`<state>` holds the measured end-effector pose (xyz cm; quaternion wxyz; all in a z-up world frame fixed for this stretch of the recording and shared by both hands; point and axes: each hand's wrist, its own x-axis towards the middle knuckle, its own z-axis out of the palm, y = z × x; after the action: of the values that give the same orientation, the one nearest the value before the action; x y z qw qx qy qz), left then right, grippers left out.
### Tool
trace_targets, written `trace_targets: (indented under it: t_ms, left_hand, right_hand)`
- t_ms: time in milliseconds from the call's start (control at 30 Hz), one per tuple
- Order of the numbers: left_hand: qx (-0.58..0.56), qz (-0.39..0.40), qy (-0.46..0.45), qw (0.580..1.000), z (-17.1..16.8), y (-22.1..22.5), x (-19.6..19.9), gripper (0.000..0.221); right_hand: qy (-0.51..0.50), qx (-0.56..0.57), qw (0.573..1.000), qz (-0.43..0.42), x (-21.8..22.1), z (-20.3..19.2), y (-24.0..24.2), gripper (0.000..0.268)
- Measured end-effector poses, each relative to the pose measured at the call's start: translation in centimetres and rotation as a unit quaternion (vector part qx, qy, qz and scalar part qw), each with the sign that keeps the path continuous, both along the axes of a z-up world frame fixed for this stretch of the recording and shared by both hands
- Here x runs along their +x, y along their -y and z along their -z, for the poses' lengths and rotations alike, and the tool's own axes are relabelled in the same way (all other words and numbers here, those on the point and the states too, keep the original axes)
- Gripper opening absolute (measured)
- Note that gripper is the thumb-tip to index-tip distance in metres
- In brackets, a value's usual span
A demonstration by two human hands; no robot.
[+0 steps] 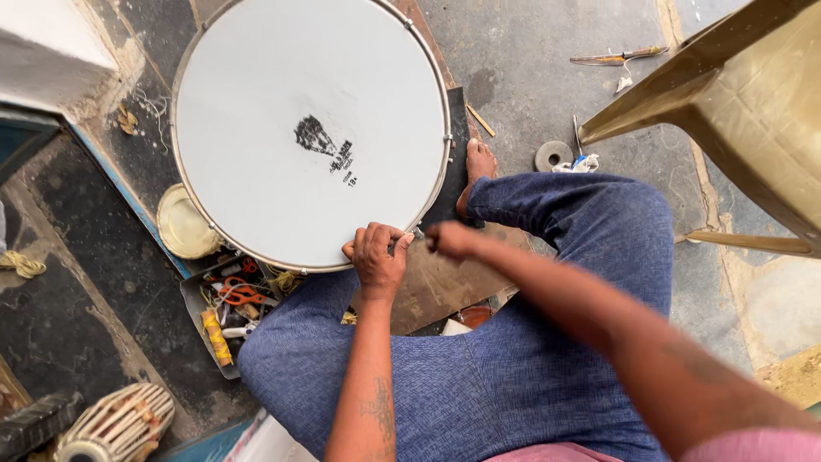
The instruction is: The person applies a black square patch to the center of a drum head and then uses a wrench to tighten the tension rods on the side of a metal drum shell.
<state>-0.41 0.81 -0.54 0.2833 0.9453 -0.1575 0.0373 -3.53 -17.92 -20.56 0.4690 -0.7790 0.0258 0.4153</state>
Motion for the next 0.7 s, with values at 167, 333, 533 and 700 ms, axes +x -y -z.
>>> trace_targets:
  t_ms: [167,333,533,700]
  left_hand:
    - [0.003,0.007,-0.013,1.000,-0.3,-0.3,0.2,0.023]
    - [-0.004,0.014,-0.001,1.000,0.0,-0.2,0.2,0.023]
    - [-0.015,-0.004,-0.029,0.999,-0.3,0.2,0.2,0.021]
    - [-0.009,-0.010,-0.030,0.999,-0.2,0.2,0.4,0.025]
  right_hand:
    - [0.064,-0.018,0.960,-0.272,7.3,2.0,2.9,0.020]
    - [0.135,-0.182,0.936,-0.268,3.4,1.8,7.0,0.023]
    - [-0.263,0.093,0.950,0.141,-1.4,-3.0,0.7,0.017]
    - [-0.291,0.176,0.881,0.330,-1.4,-8.5,-6.8,0.016]
